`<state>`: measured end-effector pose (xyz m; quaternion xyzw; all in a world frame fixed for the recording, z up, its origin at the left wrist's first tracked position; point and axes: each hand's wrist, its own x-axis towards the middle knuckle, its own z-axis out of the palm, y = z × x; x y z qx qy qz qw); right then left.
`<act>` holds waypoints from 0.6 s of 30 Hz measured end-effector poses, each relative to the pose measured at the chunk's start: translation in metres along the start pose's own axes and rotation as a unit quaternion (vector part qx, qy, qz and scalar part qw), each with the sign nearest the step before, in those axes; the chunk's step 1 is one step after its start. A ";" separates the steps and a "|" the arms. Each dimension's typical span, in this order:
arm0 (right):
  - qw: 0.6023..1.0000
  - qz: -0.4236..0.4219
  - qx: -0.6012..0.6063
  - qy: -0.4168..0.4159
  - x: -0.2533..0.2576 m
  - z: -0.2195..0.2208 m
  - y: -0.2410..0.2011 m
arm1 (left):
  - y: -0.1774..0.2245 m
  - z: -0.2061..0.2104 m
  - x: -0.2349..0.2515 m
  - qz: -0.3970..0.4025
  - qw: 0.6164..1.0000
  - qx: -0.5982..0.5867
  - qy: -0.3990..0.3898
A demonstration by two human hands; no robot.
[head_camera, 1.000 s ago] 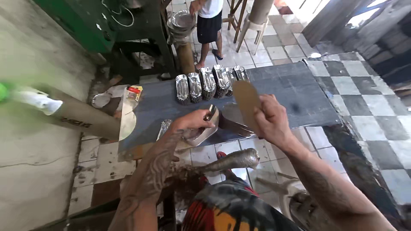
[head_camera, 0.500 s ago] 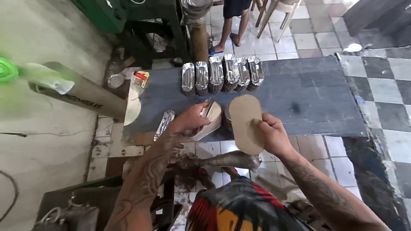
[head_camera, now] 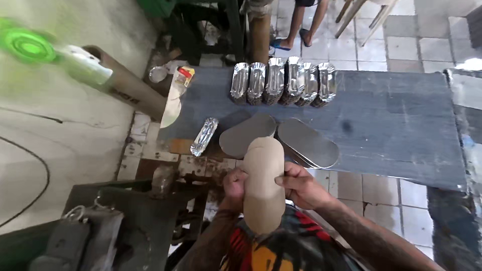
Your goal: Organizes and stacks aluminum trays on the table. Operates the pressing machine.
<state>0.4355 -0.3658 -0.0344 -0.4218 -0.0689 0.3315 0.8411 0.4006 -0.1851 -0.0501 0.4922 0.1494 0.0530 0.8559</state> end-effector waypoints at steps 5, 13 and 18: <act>0.994 0.004 -0.109 0.031 -0.010 -0.040 0.046 | -0.070 -0.032 0.003 -0.075 0.995 0.038 -0.059; 0.677 0.372 -0.628 -0.089 -0.138 -0.111 0.098 | -0.195 -0.058 0.052 -0.354 0.837 0.373 -0.190; 0.687 0.380 -0.612 -0.094 -0.142 -0.094 0.112 | -0.148 -0.076 0.070 -0.336 0.752 0.466 -0.323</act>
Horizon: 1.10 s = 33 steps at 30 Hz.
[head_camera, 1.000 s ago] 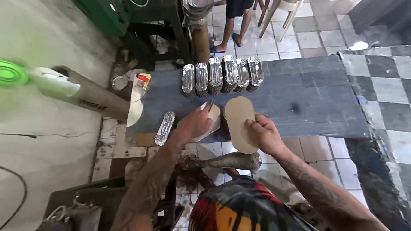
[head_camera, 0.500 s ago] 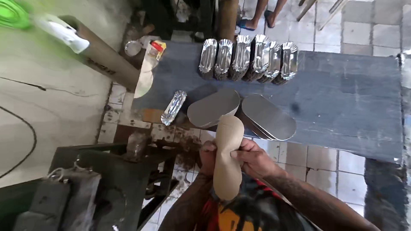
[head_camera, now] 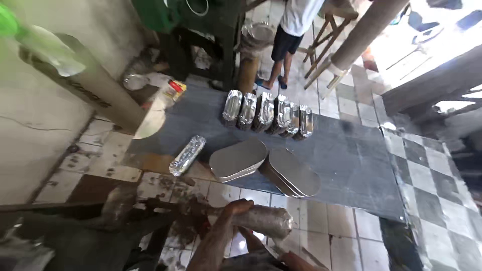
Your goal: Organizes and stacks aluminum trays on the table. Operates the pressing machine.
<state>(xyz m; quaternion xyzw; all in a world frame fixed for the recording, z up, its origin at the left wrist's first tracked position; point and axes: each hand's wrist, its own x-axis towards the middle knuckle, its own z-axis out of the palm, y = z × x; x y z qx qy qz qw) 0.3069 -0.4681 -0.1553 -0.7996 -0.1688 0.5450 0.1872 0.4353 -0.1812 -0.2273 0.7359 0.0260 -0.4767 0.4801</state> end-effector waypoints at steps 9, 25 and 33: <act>0.984 -0.175 -0.019 0.003 0.043 -0.019 -0.011 | 0.007 -0.089 -0.290 0.245 0.824 -0.290 0.421; 0.692 -0.659 -0.171 0.241 0.140 0.019 -0.384 | -0.223 0.008 -0.486 -0.137 0.879 0.094 0.447; 0.634 -0.576 -0.516 0.010 0.199 0.096 -0.529 | -0.255 0.085 -0.549 -0.117 0.889 0.180 0.405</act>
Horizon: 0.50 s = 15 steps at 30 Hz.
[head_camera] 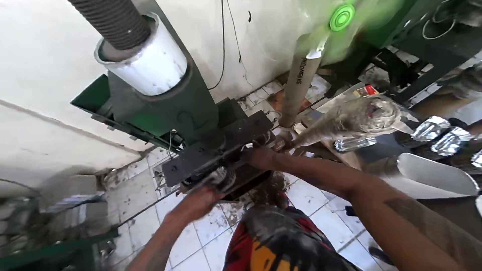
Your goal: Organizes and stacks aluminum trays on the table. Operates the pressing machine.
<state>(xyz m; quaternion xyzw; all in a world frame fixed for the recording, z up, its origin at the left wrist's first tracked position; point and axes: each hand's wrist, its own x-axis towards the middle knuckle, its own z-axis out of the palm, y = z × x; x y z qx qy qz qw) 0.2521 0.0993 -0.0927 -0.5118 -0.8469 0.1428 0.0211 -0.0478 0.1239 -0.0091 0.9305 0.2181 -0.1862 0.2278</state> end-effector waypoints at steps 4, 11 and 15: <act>0.991 -0.034 0.129 -0.002 0.077 0.016 -0.098 | 0.077 0.012 -0.044 0.086 0.972 -0.219 0.018; 0.975 -0.113 0.034 -0.187 0.037 -0.041 -0.082 | 0.138 0.041 -0.047 0.018 0.908 -0.419 0.016; 0.928 0.021 0.182 -0.325 -0.069 -0.164 -0.008 | 0.134 0.056 -0.021 0.062 0.924 -0.352 -0.133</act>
